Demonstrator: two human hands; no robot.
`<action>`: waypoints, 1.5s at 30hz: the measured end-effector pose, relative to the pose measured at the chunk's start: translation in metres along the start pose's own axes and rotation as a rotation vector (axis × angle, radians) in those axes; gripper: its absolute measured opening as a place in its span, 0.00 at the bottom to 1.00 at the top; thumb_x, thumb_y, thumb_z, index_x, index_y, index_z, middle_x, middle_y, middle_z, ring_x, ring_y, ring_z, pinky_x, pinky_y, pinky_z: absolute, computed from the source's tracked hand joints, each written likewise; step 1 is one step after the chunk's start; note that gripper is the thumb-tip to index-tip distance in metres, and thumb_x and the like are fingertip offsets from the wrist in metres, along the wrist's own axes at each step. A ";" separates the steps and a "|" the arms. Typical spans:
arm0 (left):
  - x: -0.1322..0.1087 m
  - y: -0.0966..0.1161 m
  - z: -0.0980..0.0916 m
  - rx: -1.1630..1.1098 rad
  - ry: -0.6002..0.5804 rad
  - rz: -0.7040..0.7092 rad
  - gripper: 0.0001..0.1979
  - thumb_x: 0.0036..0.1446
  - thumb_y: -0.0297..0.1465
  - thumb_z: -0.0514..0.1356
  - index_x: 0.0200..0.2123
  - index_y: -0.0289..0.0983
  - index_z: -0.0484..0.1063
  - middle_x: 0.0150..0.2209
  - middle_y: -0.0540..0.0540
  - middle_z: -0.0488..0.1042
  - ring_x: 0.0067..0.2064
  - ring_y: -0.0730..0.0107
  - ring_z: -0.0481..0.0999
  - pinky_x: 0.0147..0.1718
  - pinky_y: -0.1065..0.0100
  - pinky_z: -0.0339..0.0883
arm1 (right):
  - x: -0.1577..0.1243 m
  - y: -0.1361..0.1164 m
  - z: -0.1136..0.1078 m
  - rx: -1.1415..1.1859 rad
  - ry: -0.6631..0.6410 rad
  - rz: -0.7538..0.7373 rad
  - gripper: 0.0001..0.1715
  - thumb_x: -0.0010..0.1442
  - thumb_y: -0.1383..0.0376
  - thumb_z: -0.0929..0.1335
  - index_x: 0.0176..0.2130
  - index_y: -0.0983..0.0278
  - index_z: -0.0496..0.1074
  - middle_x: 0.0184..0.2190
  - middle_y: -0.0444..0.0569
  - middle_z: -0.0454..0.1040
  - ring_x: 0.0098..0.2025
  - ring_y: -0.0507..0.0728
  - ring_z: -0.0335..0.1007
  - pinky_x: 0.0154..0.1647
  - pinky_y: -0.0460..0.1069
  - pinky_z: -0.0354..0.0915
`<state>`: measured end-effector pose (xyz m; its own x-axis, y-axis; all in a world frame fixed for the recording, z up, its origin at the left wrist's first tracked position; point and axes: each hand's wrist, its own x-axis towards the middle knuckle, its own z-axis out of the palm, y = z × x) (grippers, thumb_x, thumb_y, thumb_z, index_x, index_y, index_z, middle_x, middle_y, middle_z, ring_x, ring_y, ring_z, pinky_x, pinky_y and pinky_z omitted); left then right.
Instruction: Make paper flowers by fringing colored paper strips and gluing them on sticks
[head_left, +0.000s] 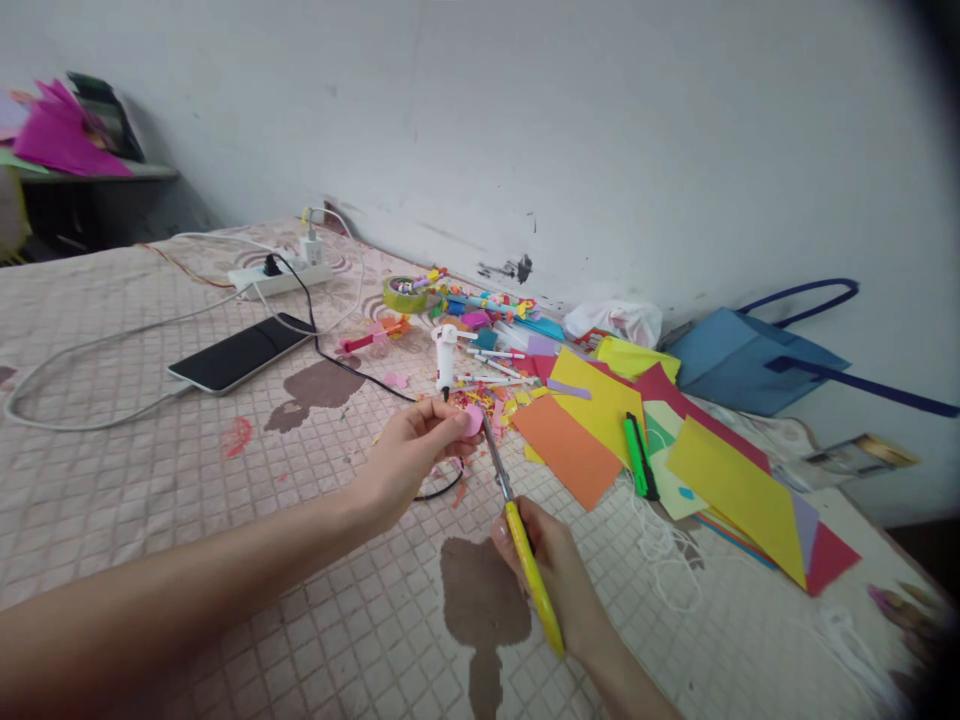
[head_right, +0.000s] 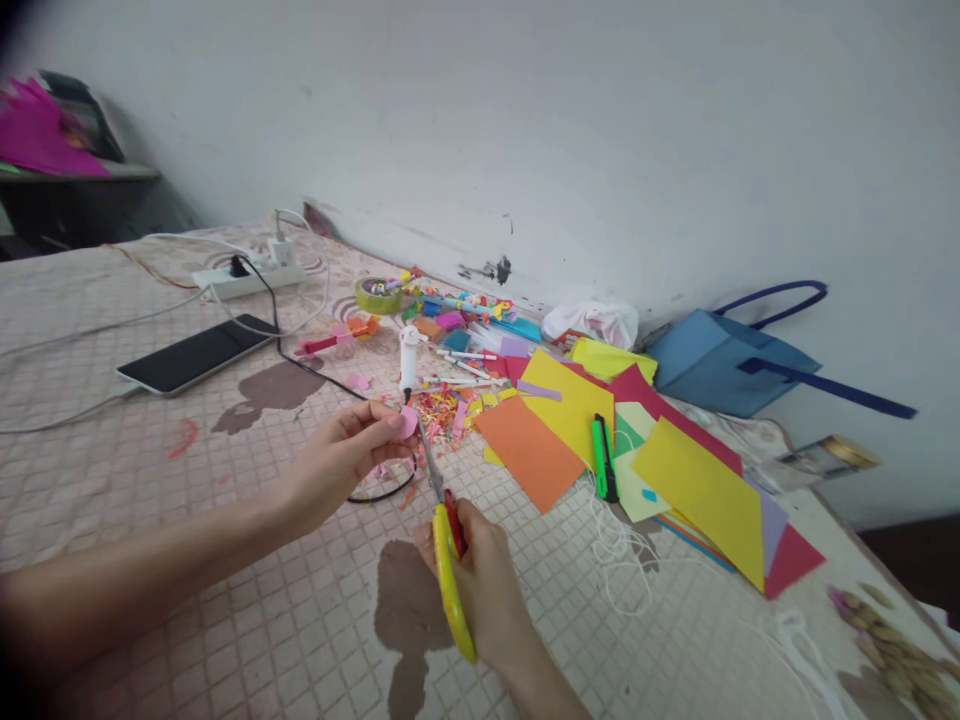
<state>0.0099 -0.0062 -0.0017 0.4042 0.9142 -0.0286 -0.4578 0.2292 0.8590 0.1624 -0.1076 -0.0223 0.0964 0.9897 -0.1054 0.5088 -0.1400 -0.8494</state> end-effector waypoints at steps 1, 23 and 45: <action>0.000 0.000 0.000 0.001 0.002 0.000 0.09 0.50 0.34 0.63 0.28 0.34 0.68 0.30 0.48 0.74 0.31 0.75 0.73 0.35 0.71 0.67 | 0.000 0.000 0.000 0.004 0.000 -0.001 0.19 0.58 0.53 0.63 0.24 0.62 0.56 0.17 0.37 0.53 0.19 0.48 0.50 0.17 0.43 0.48; 0.003 0.004 -0.001 -0.024 0.016 0.038 0.09 0.49 0.33 0.64 0.27 0.34 0.69 0.29 0.48 0.74 0.31 0.75 0.73 0.34 0.71 0.68 | -0.001 0.002 0.001 -0.013 0.022 0.011 0.20 0.57 0.52 0.64 0.24 0.62 0.56 0.17 0.37 0.53 0.18 0.47 0.50 0.16 0.43 0.48; 0.009 0.011 -0.005 0.014 -0.052 -0.007 0.05 0.49 0.30 0.64 0.26 0.35 0.71 0.28 0.49 0.73 0.31 0.77 0.71 0.34 0.73 0.67 | 0.000 -0.009 -0.008 -0.007 -0.055 -0.046 0.20 0.57 0.51 0.63 0.23 0.61 0.55 0.16 0.37 0.53 0.17 0.48 0.50 0.15 0.42 0.50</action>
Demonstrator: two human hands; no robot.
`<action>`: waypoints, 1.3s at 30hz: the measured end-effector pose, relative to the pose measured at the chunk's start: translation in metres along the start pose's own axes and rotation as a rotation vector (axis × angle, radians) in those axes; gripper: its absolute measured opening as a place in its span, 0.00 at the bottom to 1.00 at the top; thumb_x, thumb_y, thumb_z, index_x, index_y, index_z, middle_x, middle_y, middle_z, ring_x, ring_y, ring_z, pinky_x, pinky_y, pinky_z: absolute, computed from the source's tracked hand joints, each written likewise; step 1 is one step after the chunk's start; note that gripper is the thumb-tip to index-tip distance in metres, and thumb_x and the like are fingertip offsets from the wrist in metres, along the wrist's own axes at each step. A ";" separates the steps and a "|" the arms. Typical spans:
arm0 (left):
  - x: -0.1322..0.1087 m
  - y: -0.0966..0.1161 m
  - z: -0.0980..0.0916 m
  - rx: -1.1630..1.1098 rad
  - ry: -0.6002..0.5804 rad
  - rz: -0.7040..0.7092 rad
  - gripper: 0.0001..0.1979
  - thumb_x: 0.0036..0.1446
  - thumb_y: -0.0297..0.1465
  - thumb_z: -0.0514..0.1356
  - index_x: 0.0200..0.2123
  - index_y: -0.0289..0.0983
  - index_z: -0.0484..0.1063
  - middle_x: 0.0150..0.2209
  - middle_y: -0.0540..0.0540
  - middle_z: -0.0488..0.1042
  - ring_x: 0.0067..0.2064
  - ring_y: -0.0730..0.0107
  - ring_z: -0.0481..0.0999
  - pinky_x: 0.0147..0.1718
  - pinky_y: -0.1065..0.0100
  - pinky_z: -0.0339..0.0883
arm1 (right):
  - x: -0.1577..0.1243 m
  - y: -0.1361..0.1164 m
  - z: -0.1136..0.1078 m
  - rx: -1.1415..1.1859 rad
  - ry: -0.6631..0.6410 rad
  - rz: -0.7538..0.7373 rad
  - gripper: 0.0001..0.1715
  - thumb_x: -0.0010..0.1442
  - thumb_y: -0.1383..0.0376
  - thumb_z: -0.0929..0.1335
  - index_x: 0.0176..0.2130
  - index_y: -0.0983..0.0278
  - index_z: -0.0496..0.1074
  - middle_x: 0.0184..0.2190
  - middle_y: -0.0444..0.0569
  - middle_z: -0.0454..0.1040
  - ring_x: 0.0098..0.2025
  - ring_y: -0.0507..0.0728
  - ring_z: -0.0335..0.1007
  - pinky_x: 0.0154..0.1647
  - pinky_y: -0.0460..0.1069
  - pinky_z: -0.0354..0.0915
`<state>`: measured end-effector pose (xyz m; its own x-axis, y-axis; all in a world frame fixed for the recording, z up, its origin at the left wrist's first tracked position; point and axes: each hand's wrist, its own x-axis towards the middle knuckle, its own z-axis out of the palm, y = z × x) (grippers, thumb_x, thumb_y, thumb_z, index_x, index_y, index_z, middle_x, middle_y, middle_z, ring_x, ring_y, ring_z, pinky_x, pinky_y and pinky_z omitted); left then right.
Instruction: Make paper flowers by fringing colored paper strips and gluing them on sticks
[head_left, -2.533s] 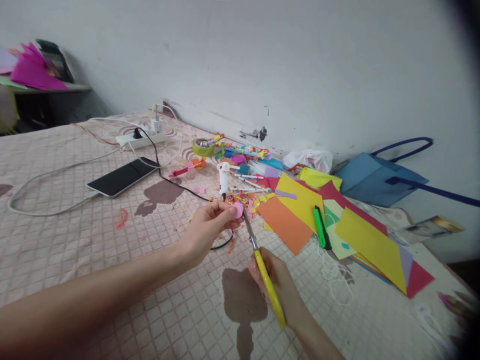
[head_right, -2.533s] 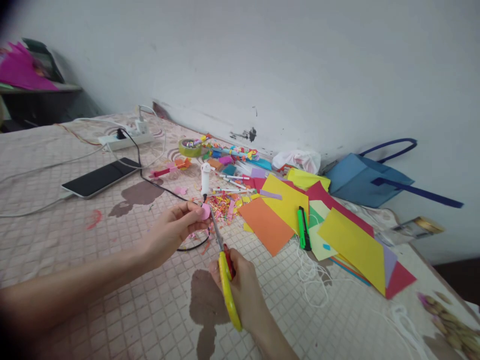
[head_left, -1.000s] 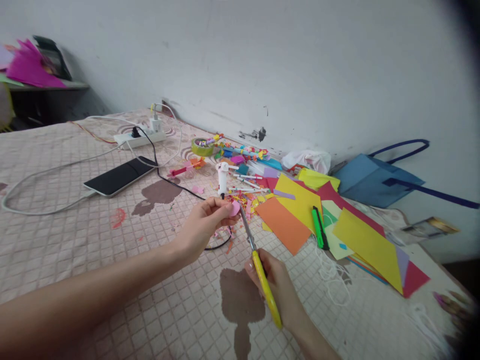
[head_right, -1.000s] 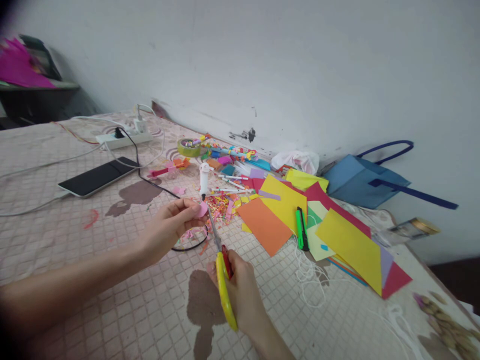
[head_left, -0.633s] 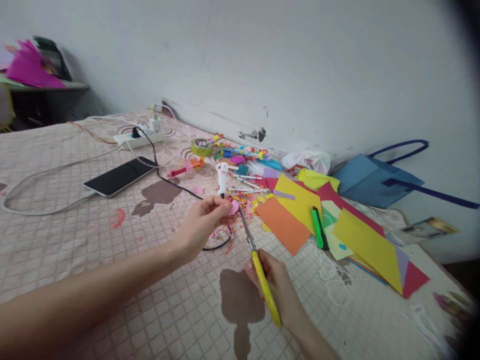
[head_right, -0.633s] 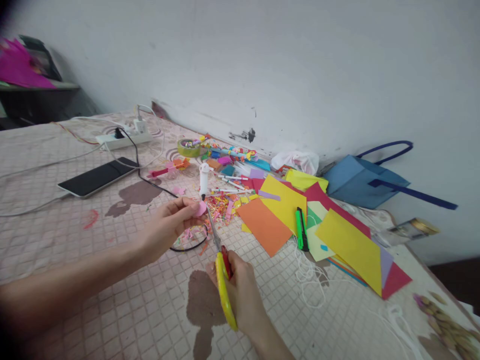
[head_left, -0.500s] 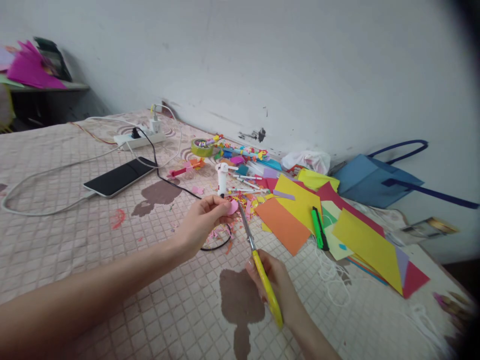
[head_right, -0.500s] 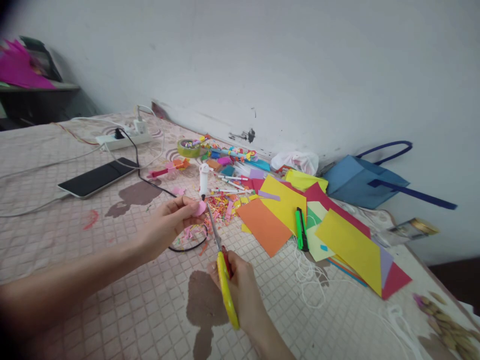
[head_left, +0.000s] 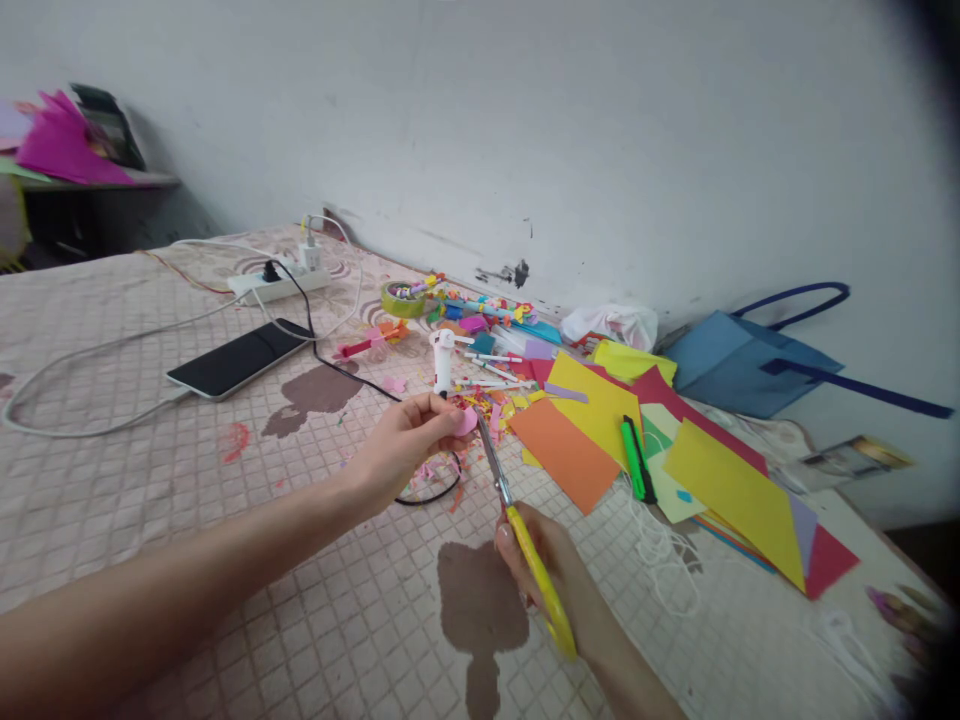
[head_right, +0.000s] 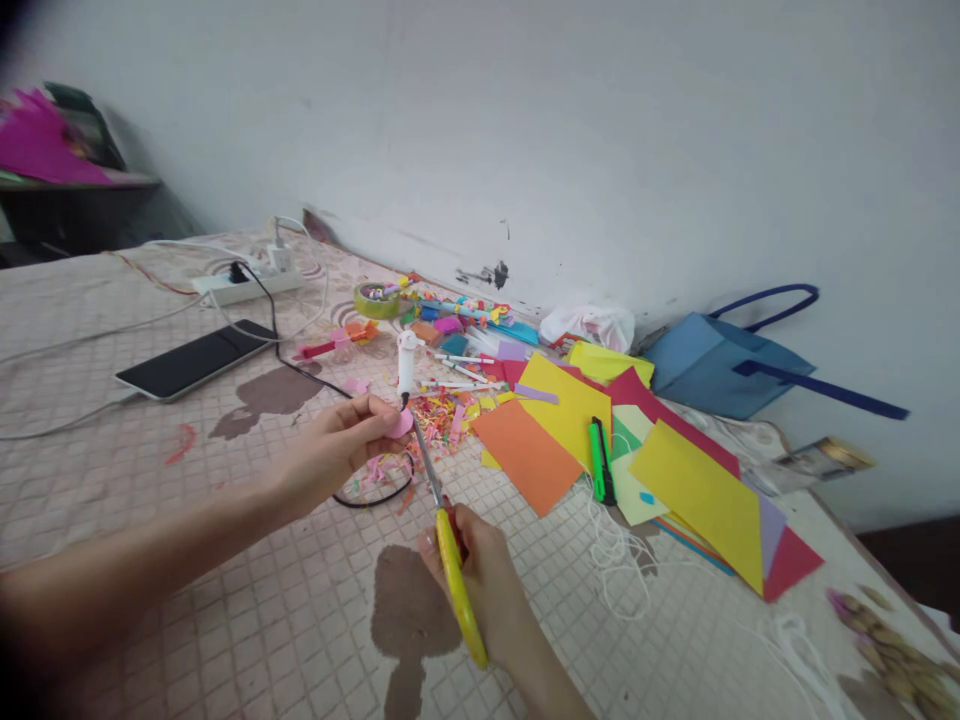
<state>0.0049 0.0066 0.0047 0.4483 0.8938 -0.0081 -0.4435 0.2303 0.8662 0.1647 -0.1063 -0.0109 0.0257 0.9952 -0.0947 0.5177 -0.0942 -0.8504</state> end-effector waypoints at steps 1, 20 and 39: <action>0.000 0.000 0.000 -0.002 -0.001 0.001 0.05 0.49 0.30 0.64 0.26 0.35 0.71 0.28 0.49 0.73 0.31 0.77 0.71 0.34 0.73 0.67 | 0.000 0.001 0.000 0.005 0.004 0.000 0.20 0.56 0.51 0.63 0.23 0.61 0.55 0.16 0.37 0.52 0.17 0.48 0.50 0.15 0.42 0.49; 0.000 0.000 -0.002 0.030 -0.006 0.010 0.06 0.49 0.31 0.64 0.27 0.35 0.70 0.29 0.50 0.73 0.31 0.77 0.72 0.35 0.72 0.66 | 0.001 0.012 0.001 0.042 -0.024 0.049 0.17 0.58 0.55 0.63 0.25 0.62 0.57 0.17 0.36 0.52 0.15 0.46 0.47 0.13 0.43 0.47; 0.001 -0.001 -0.002 0.049 0.005 0.015 0.08 0.49 0.31 0.64 0.27 0.34 0.69 0.30 0.49 0.73 0.32 0.77 0.71 0.35 0.73 0.66 | 0.001 0.014 0.002 0.094 -0.013 0.049 0.24 0.56 0.46 0.63 0.24 0.61 0.56 0.13 0.35 0.52 0.13 0.46 0.47 0.12 0.43 0.46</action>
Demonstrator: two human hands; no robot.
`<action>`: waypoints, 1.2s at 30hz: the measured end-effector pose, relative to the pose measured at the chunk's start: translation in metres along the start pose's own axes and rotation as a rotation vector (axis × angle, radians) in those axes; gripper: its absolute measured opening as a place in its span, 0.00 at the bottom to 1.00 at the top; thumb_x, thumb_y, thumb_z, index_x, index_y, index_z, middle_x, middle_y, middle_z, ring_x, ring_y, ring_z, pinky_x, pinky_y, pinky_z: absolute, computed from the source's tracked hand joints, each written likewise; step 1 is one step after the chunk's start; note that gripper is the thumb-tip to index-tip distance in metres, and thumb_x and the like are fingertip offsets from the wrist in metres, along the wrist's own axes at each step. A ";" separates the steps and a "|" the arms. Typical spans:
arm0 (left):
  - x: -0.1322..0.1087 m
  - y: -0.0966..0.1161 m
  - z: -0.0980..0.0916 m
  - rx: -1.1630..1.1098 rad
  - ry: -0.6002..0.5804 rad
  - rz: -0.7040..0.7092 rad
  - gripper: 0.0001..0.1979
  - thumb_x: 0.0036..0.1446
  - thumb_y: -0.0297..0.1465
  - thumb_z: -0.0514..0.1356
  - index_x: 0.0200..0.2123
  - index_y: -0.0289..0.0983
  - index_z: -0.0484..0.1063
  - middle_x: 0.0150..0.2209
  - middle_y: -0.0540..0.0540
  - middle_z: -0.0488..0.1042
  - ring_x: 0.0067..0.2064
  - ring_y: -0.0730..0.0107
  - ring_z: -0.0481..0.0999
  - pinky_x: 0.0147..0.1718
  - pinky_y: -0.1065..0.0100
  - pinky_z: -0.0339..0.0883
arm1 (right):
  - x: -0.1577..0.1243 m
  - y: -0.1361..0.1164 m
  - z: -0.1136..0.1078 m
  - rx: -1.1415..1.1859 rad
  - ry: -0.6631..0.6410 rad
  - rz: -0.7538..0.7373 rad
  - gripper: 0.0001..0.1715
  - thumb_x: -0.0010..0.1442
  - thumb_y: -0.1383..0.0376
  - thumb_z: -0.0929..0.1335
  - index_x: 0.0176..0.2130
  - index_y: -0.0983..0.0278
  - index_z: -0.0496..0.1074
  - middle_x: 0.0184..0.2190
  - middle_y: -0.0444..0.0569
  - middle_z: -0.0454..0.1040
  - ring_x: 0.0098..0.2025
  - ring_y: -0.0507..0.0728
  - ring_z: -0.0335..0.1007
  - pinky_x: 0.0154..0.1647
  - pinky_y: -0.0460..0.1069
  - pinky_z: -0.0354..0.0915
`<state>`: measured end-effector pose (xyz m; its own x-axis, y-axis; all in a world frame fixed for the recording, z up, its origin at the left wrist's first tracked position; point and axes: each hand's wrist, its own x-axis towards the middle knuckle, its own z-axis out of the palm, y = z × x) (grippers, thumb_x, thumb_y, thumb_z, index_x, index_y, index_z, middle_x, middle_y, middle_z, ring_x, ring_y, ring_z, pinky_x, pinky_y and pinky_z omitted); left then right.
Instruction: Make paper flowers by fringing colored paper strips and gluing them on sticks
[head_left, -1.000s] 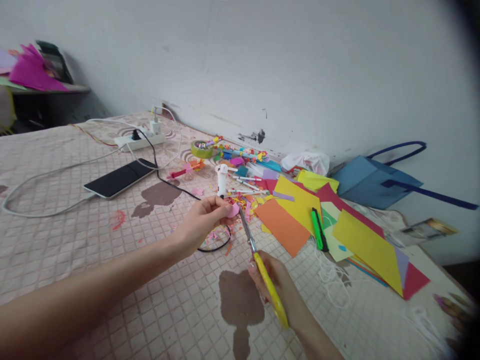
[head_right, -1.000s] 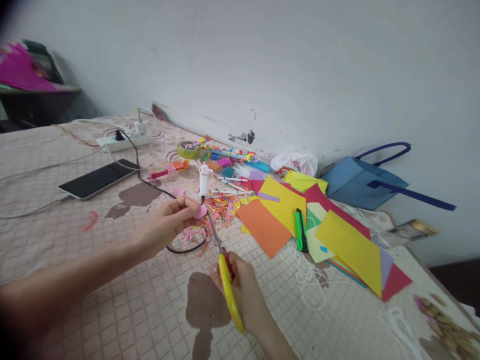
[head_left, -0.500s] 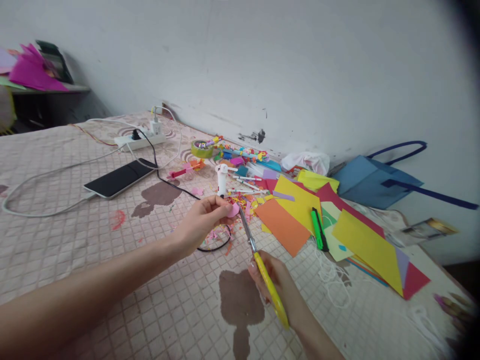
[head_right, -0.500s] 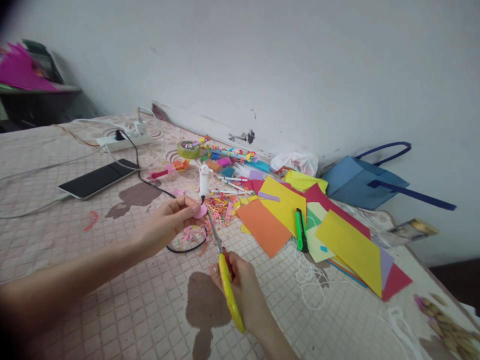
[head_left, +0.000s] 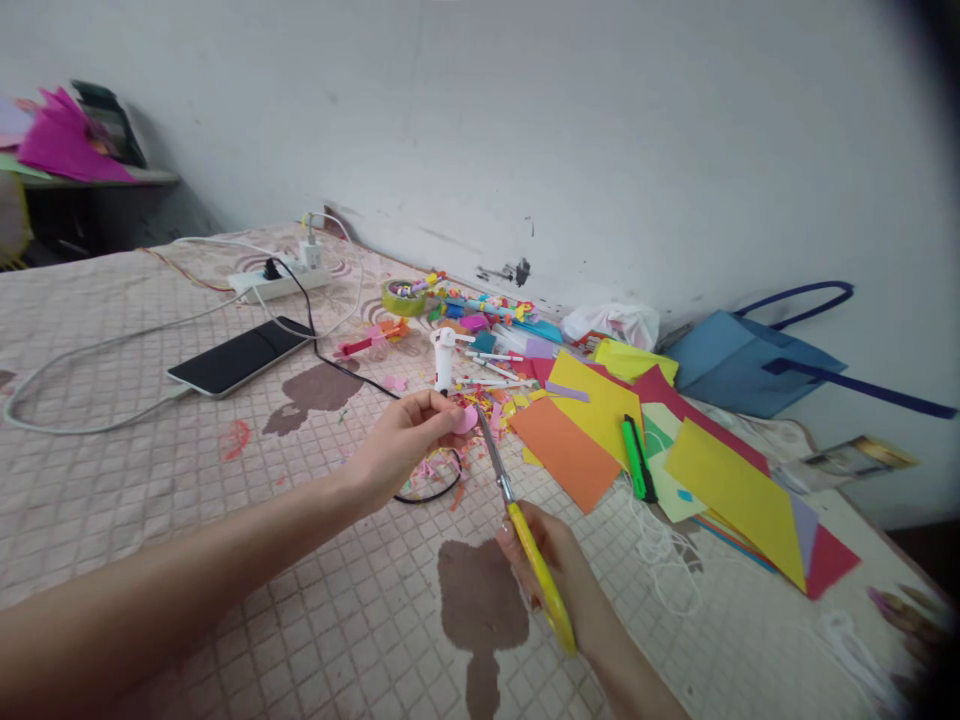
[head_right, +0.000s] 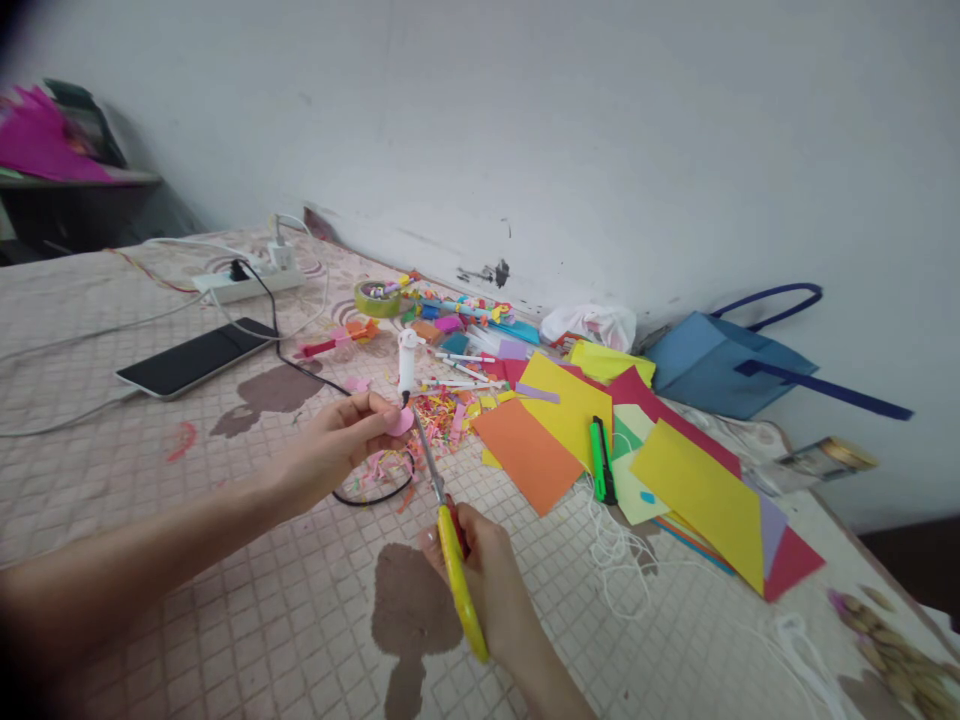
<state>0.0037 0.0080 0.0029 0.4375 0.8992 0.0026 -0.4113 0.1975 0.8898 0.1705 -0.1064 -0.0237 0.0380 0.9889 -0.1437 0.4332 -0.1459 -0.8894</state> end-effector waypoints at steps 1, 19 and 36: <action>0.000 0.000 0.000 0.016 0.006 0.001 0.08 0.49 0.31 0.64 0.27 0.34 0.68 0.29 0.50 0.73 0.31 0.78 0.70 0.33 0.73 0.65 | 0.000 0.001 0.000 0.017 0.000 0.000 0.24 0.56 0.45 0.62 0.24 0.61 0.56 0.12 0.35 0.52 0.12 0.46 0.47 0.12 0.43 0.47; -0.005 0.005 0.005 -0.042 -0.039 -0.150 0.11 0.48 0.32 0.65 0.29 0.33 0.66 0.26 0.48 0.75 0.27 0.76 0.74 0.30 0.73 0.69 | 0.000 -0.003 -0.001 -0.089 -0.020 -0.063 0.25 0.58 0.45 0.58 0.26 0.62 0.57 0.16 0.37 0.54 0.16 0.47 0.51 0.14 0.43 0.51; -0.007 -0.001 0.006 -0.043 -0.014 -0.100 0.09 0.50 0.32 0.64 0.29 0.33 0.67 0.30 0.49 0.75 0.31 0.76 0.75 0.34 0.74 0.70 | 0.002 -0.001 0.001 -0.152 0.038 -0.085 0.19 0.57 0.53 0.62 0.24 0.62 0.55 0.18 0.38 0.52 0.20 0.48 0.47 0.17 0.42 0.48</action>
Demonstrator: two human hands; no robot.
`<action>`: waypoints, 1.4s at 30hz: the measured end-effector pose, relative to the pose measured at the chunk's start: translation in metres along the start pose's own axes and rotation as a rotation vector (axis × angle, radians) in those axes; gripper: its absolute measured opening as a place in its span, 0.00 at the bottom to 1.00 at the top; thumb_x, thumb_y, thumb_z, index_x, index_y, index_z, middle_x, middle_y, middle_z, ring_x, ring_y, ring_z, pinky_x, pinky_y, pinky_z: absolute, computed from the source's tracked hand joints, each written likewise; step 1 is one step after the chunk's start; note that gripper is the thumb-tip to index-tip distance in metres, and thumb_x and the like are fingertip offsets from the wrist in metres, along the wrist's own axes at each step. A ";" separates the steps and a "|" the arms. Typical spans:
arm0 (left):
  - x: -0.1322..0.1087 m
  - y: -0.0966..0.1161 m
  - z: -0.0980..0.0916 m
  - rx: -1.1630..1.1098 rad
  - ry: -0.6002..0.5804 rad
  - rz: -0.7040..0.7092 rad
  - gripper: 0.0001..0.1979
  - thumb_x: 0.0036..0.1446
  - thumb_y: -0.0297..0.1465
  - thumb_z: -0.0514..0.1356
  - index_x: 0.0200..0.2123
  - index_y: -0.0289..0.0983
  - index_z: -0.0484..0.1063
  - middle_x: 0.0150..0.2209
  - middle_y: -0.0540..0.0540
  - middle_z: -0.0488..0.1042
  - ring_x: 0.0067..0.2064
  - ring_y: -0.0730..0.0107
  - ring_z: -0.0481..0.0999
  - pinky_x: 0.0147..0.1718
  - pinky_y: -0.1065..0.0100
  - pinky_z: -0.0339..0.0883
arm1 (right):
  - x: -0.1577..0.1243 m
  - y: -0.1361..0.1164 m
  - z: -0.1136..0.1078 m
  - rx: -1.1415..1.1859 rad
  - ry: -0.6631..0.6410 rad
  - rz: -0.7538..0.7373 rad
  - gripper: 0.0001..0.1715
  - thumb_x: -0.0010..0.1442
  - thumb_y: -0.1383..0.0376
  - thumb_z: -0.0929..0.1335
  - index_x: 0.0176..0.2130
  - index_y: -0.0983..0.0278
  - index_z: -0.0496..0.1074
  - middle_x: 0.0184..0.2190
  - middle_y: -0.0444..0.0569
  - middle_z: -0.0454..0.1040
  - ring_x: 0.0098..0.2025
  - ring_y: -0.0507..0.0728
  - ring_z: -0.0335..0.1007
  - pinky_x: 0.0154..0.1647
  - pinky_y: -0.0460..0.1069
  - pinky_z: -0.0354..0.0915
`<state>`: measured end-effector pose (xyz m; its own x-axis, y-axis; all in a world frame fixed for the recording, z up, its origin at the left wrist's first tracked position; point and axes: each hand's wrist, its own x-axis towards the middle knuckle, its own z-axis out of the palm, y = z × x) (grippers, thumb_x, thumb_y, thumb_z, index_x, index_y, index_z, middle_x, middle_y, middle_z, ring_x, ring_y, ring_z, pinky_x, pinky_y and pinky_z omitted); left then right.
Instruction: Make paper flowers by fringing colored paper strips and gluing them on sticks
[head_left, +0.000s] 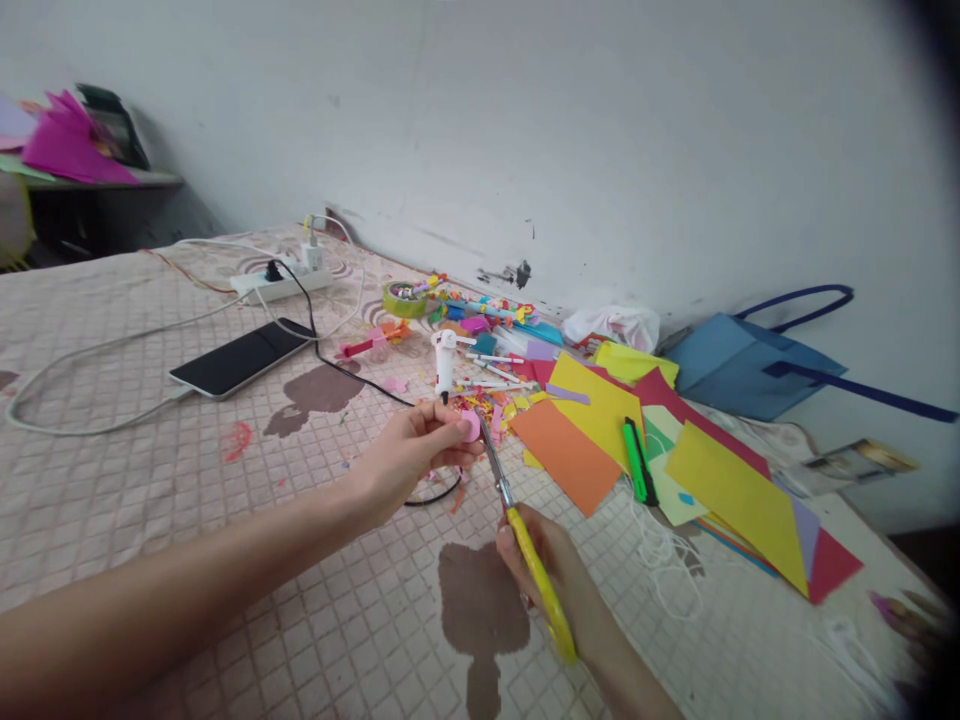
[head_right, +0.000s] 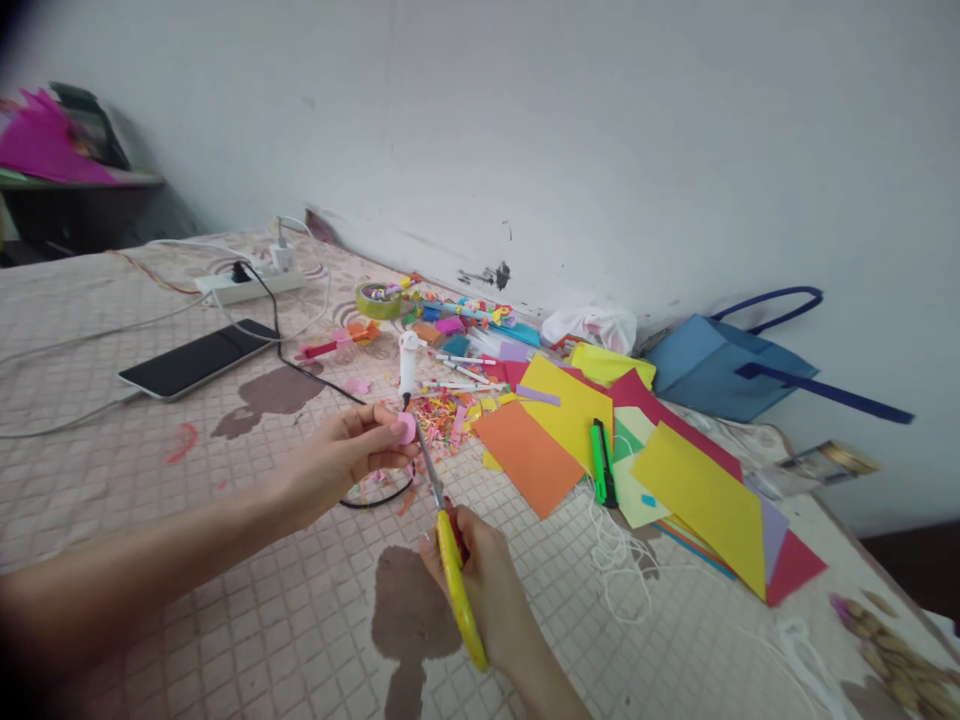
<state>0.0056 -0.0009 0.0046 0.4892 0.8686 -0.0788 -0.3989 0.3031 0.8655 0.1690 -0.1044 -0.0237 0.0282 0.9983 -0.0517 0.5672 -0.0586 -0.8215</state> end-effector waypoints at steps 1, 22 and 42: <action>0.000 0.000 0.000 0.002 0.002 0.003 0.09 0.50 0.32 0.64 0.29 0.34 0.67 0.30 0.49 0.75 0.31 0.76 0.75 0.35 0.73 0.69 | 0.000 0.000 0.000 0.002 -0.003 0.008 0.19 0.57 0.53 0.62 0.24 0.62 0.55 0.18 0.38 0.51 0.20 0.48 0.47 0.17 0.42 0.48; -0.001 -0.001 0.002 -0.001 0.013 0.019 0.09 0.49 0.32 0.64 0.28 0.33 0.69 0.29 0.48 0.75 0.31 0.74 0.75 0.34 0.71 0.69 | -0.001 -0.004 0.000 0.013 0.010 0.029 0.20 0.56 0.51 0.62 0.23 0.62 0.55 0.18 0.39 0.52 0.20 0.48 0.48 0.17 0.43 0.48; 0.000 -0.001 0.001 -0.004 0.012 0.008 0.09 0.49 0.32 0.64 0.28 0.33 0.68 0.29 0.48 0.75 0.31 0.75 0.75 0.35 0.72 0.69 | 0.000 -0.005 0.003 0.077 0.015 0.104 0.21 0.55 0.50 0.63 0.22 0.61 0.55 0.14 0.36 0.51 0.14 0.46 0.46 0.12 0.42 0.46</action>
<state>0.0068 -0.0021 0.0041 0.4763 0.8759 -0.0775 -0.4060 0.2973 0.8641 0.1637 -0.1040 -0.0210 0.0961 0.9867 -0.1309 0.4953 -0.1614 -0.8536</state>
